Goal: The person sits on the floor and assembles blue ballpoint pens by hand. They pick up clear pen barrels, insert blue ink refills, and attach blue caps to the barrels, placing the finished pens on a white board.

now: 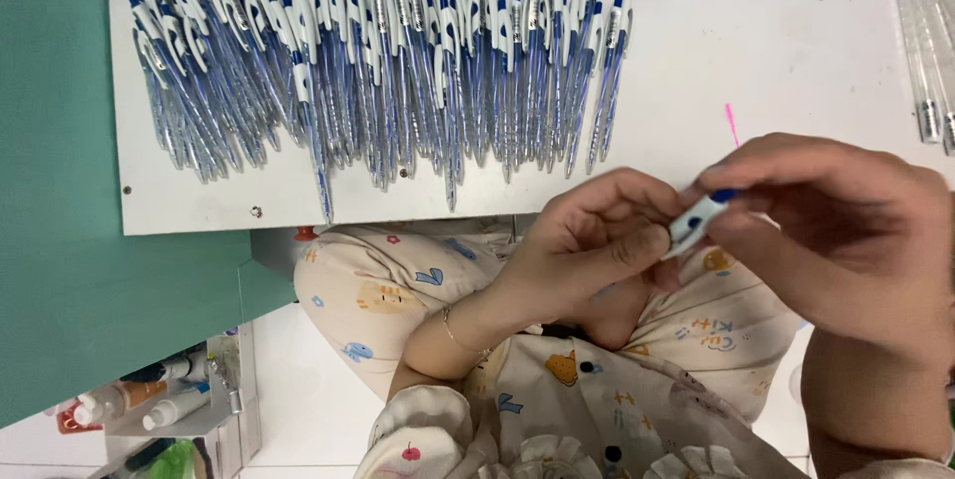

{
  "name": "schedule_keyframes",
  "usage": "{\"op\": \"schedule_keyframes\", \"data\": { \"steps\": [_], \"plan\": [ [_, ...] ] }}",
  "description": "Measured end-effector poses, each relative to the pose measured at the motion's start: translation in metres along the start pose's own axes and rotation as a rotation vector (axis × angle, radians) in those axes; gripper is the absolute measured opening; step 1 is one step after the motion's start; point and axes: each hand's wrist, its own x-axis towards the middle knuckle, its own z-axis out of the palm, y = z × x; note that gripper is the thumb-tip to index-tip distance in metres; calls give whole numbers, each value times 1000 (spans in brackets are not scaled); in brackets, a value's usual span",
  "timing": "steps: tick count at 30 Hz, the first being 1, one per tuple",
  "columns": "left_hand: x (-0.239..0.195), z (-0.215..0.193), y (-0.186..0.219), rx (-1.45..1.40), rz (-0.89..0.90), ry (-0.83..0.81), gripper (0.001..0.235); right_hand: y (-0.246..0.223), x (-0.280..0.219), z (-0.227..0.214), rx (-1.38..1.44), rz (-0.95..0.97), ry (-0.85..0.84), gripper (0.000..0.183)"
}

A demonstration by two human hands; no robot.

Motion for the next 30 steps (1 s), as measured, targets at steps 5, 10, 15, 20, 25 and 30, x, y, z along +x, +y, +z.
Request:
{"op": "schedule_keyframes", "data": {
  "steps": [5,10,15,20,25,30],
  "plan": [
    [2,15,1,756,352,275,41,26,58,1,-39,-9,88,20],
    [0,18,-9,1071,923,603,41,52,136,26,20,182,106,11],
    [-1,22,-2,1149,813,589,36,81,170,36,-256,-30,83,18],
    [2,21,2,1154,773,594,34,108,185,4,-580,-280,167,24],
    [2,21,2,1157,727,596,31,166,198,-53,-1148,-96,433,34],
    [7,20,-2,1163,674,552,27,187,207,-66,-1078,22,405,15]
  ]
}}
